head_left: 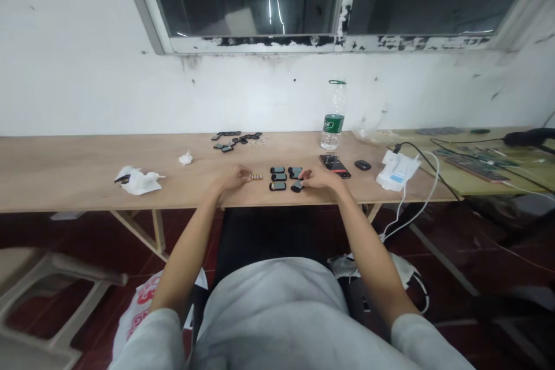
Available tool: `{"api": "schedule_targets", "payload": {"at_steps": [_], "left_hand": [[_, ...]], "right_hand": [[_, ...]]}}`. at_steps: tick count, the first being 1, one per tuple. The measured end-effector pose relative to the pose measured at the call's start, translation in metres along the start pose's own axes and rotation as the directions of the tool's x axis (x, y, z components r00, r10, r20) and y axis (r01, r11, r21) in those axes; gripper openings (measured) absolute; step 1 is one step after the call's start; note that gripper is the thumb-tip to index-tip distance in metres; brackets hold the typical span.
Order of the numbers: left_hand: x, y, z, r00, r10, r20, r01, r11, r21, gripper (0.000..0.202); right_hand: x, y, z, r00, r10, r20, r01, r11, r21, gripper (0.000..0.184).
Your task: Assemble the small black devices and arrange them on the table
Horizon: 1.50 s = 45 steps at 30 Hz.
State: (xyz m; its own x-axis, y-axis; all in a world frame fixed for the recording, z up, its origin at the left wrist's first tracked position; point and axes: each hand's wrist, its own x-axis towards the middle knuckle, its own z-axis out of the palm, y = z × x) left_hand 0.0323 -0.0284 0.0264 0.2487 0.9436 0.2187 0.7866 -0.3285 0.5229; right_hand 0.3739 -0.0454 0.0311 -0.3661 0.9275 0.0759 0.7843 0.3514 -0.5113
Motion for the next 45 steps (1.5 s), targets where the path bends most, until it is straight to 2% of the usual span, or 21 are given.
{"api": "schedule_targets", "payload": {"at_steps": [6, 9, 14, 17, 20, 24, 29, 33, 38, 42, 45], "left_hand": [[0.003, -0.005, 0.004, 1.0, -0.008, -0.002, 0.008, 1.0, -0.004, 0.025], [0.003, -0.007, 0.002, 1.0, -0.025, 0.002, 0.025, 1.0, -0.012, 0.025], [0.002, -0.009, -0.001, 1.0, -0.015, 0.02, 0.014, 0.999, 0.032, 0.02], [0.003, -0.01, -0.003, 1.0, -0.019, 0.023, 0.018, 0.998, 0.058, 0.02], [0.002, -0.008, -0.004, 1.0, 0.0, -0.01, 0.001, 0.999, 0.042, 0.024], [-0.004, 0.009, -0.003, 0.989, 0.137, -0.05, -0.139, 0.989, -0.054, 0.033], [-0.018, 0.053, 0.003, 0.953, 0.302, -0.032, -0.303, 0.944, -0.129, 0.035], [-0.025, 0.082, 0.013, 0.892, 0.444, -0.079, -0.451, 0.883, -0.132, 0.033], [-0.026, 0.091, 0.019, 0.858, 0.494, -0.139, -0.507, 0.858, -0.083, 0.03], [-0.026, 0.092, 0.019, 0.859, 0.49, -0.151, -0.499, 0.866, -0.029, 0.03], [-0.025, 0.092, 0.022, 0.865, 0.457, -0.209, -0.475, 0.879, -0.046, 0.027]], "right_hand": [[-0.002, -0.001, -0.002, 1.0, -0.012, 0.017, 0.012, 1.0, 0.009, 0.019], [-0.001, 0.0, -0.002, 1.0, -0.02, 0.021, 0.019, 1.0, 0.024, 0.025], [-0.001, 0.002, -0.003, 0.996, 0.023, 0.082, -0.028, 0.998, 0.057, 0.023], [-0.002, 0.002, -0.004, 0.992, 0.02, 0.124, -0.036, 0.991, 0.127, 0.023], [-0.004, 0.001, -0.006, 0.992, 0.015, 0.122, -0.048, 0.961, 0.272, 0.021], [-0.006, -0.004, -0.008, 1.0, 0.006, 0.012, -0.011, 0.907, 0.421, 0.017], [-0.005, -0.015, -0.004, 0.986, -0.041, -0.159, 0.121, 0.835, 0.536, 0.022], [-0.005, -0.028, 0.002, 0.977, -0.094, -0.192, 0.197, 0.743, 0.64, 0.024], [-0.008, -0.039, 0.006, 0.976, -0.07, -0.205, 0.194, 0.706, 0.681, 0.027], [-0.009, -0.041, 0.007, 0.978, -0.065, -0.2, 0.187, 0.703, 0.686, 0.03], [-0.009, -0.041, 0.007, 0.98, -0.062, -0.191, 0.178, 0.714, 0.678, 0.03]]}}
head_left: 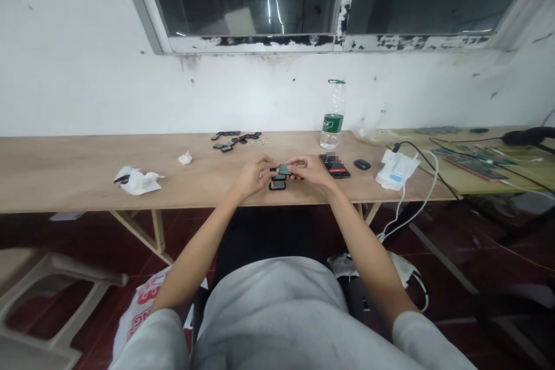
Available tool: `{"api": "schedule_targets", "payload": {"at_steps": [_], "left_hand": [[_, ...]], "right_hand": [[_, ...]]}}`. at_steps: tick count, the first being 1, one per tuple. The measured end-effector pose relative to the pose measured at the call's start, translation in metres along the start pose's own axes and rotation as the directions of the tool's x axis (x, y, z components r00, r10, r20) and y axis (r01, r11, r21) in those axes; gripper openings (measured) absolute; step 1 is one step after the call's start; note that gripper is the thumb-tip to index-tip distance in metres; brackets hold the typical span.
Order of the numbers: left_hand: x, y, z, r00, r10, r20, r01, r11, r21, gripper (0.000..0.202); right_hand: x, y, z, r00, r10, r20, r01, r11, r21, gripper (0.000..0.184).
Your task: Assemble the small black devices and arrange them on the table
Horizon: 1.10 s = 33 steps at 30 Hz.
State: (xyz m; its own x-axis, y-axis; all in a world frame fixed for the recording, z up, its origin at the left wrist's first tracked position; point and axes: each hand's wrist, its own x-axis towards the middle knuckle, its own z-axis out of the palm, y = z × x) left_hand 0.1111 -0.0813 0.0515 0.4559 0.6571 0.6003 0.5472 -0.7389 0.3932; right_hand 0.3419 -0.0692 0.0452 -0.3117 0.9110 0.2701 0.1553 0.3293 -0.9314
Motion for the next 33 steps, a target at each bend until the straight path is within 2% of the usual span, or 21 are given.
{"api": "schedule_targets", "payload": {"at_steps": [4, 8, 11, 16, 20, 25, 29, 33], "left_hand": [[0.0, -0.003, 0.007, 0.989, -0.139, -0.045, 0.128, 0.973, -0.191, 0.03], [0.001, -0.007, 0.012, 0.953, -0.301, 0.009, 0.268, 0.834, -0.483, 0.045], [0.002, -0.006, 0.012, 0.937, -0.347, 0.037, 0.305, 0.763, -0.57, 0.048], [0.002, -0.005, 0.01, 0.917, -0.392, 0.068, 0.354, 0.727, -0.588, 0.044], [0.001, -0.009, 0.01, 0.92, -0.378, 0.103, 0.363, 0.723, -0.588, 0.043], [0.0, -0.012, 0.015, 0.929, -0.338, 0.149, 0.363, 0.762, -0.536, 0.038], [0.001, -0.013, 0.02, 0.936, -0.299, 0.185, 0.351, 0.808, -0.473, 0.044], [0.002, -0.024, 0.017, 0.947, -0.299, 0.115, 0.32, 0.89, -0.325, 0.039]], "right_hand": [[0.0, 0.0, 0.001, 1.0, -0.002, 0.021, 0.002, 1.0, 0.006, 0.029], [-0.001, -0.001, 0.001, 0.999, -0.017, 0.041, 0.016, 0.999, 0.03, 0.03], [0.0, 0.0, 0.0, 0.998, -0.024, 0.053, 0.021, 0.999, 0.049, 0.031], [0.001, 0.001, 0.0, 0.996, -0.031, 0.087, 0.027, 0.998, 0.055, 0.03], [0.003, 0.004, 0.0, 0.991, -0.027, 0.131, 0.021, 0.999, 0.05, 0.026], [0.004, 0.008, 0.0, 0.986, -0.021, 0.163, 0.016, 0.999, 0.032, 0.024], [0.008, 0.012, -0.007, 0.981, 0.013, 0.194, 0.004, 0.996, -0.088, 0.019], [0.011, 0.019, -0.018, 0.984, 0.072, 0.16, -0.035, 0.974, -0.222, 0.016]]}}
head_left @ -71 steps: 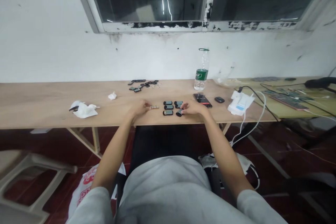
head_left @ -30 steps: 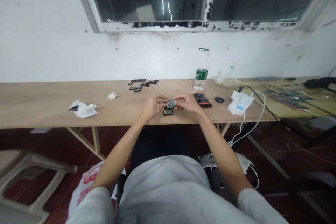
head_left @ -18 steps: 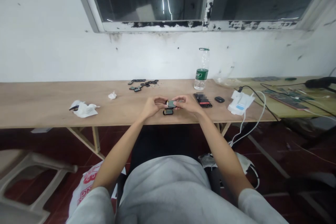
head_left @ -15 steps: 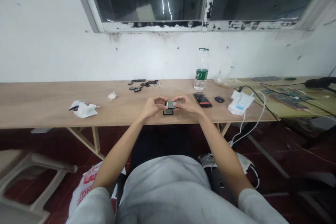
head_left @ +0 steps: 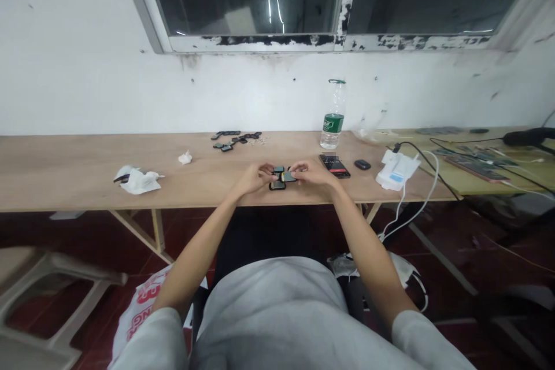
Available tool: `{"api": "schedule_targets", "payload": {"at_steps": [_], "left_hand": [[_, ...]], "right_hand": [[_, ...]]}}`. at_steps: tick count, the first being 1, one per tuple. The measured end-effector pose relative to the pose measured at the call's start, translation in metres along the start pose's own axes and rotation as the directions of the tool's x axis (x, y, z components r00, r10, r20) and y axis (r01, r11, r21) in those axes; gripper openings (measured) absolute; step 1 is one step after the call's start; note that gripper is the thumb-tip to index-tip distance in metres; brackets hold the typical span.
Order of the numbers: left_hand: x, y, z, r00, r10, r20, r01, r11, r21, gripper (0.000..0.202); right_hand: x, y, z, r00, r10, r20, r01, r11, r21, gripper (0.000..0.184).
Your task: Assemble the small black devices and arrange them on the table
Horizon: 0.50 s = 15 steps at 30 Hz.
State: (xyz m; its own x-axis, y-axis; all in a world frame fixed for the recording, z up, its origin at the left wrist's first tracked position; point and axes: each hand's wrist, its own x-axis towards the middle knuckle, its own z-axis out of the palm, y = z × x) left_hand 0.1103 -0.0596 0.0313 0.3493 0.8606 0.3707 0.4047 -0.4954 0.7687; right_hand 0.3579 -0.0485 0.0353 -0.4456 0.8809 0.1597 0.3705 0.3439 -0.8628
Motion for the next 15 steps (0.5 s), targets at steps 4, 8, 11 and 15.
{"api": "schedule_targets", "payload": {"at_steps": [4, 8, 11, 15], "left_hand": [[0.005, -0.021, -0.024, 0.999, -0.009, -0.052, 0.015, 0.993, 0.117, 0.034], [0.007, -0.045, -0.048, 0.994, -0.085, -0.074, 0.1, 0.969, 0.227, 0.036], [0.005, -0.057, -0.056, 0.987, -0.152, -0.054, 0.161, 0.947, 0.28, 0.043], [0.003, -0.066, -0.057, 0.973, -0.231, -0.009, 0.217, 0.901, 0.376, 0.056]], "right_hand": [[-0.001, 0.008, -0.009, 0.995, 0.1, -0.018, -0.101, 0.99, -0.096, 0.01], [-0.002, 0.013, -0.011, 0.985, 0.169, 0.018, -0.162, 0.966, -0.203, 0.011], [-0.001, 0.015, -0.009, 0.984, 0.171, 0.042, -0.157, 0.961, -0.226, 0.008], [0.0, 0.018, -0.008, 0.986, 0.164, 0.019, -0.151, 0.944, -0.292, 0.009]]}}
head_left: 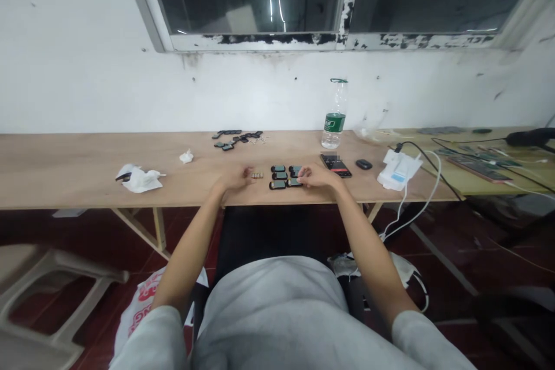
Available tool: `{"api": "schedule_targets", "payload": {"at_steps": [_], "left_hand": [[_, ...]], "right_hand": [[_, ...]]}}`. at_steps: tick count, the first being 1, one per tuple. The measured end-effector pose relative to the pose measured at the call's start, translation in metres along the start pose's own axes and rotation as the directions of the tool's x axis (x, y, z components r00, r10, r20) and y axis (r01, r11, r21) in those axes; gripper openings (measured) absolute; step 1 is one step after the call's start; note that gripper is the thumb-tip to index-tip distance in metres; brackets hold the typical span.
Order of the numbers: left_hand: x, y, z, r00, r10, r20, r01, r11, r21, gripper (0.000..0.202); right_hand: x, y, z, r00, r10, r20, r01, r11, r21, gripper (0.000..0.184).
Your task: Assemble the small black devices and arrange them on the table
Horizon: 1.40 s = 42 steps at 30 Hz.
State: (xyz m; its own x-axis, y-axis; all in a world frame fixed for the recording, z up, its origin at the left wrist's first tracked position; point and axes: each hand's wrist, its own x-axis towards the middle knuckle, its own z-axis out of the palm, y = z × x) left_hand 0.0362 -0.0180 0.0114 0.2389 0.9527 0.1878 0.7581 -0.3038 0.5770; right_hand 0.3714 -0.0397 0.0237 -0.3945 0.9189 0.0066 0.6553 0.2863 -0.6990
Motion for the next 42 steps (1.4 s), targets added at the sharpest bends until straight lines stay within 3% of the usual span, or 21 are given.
{"api": "schedule_targets", "payload": {"at_steps": [3, 8, 13, 19, 26, 30, 35, 39, 42], "left_hand": [[0.001, -0.003, 0.002, 1.0, -0.003, 0.027, 0.001, 0.996, 0.086, 0.057], [0.003, -0.006, 0.002, 0.995, 0.042, 0.086, -0.051, 0.994, 0.101, 0.037], [0.003, -0.007, 0.003, 1.0, 0.023, -0.005, -0.023, 0.999, 0.027, 0.029], [0.003, -0.003, 0.005, 0.999, -0.009, -0.037, 0.009, 1.0, -0.023, 0.017], [-0.001, 0.004, 0.0, 0.995, -0.05, -0.084, 0.049, 0.999, -0.018, 0.016], [-0.005, 0.019, -0.001, 0.985, 0.11, -0.133, -0.118, 0.992, -0.05, 0.024], [-0.018, 0.056, 0.002, 0.921, 0.385, -0.064, -0.388, 0.92, -0.046, 0.036], [-0.027, 0.082, 0.01, 0.881, 0.465, -0.093, -0.469, 0.883, -0.028, 0.034], [-0.027, 0.088, 0.017, 0.867, 0.487, -0.109, -0.491, 0.871, -0.015, 0.029]], "right_hand": [[0.001, 0.003, 0.0, 0.993, -0.043, -0.108, 0.036, 0.997, -0.064, 0.011], [0.008, 0.012, 0.002, 0.949, -0.074, -0.307, 0.022, 0.985, -0.169, 0.012], [0.013, 0.022, 0.006, 0.958, -0.059, -0.282, 0.005, 0.983, -0.185, 0.021], [0.016, 0.029, 0.004, 0.961, -0.061, -0.271, 0.023, 0.99, -0.141, 0.022], [0.017, 0.027, 0.002, 0.946, -0.099, -0.309, 0.123, 0.991, 0.059, 0.017], [0.014, 0.013, 0.002, 0.922, -0.127, -0.366, 0.193, 0.97, 0.15, 0.018], [0.003, -0.012, 0.006, 0.917, -0.158, -0.365, 0.243, 0.949, 0.199, 0.017], [-0.003, -0.028, 0.012, 0.924, -0.166, -0.344, 0.266, 0.926, 0.267, 0.015], [-0.002, -0.033, 0.017, 0.94, -0.166, -0.299, 0.273, 0.891, 0.364, 0.015]]}}
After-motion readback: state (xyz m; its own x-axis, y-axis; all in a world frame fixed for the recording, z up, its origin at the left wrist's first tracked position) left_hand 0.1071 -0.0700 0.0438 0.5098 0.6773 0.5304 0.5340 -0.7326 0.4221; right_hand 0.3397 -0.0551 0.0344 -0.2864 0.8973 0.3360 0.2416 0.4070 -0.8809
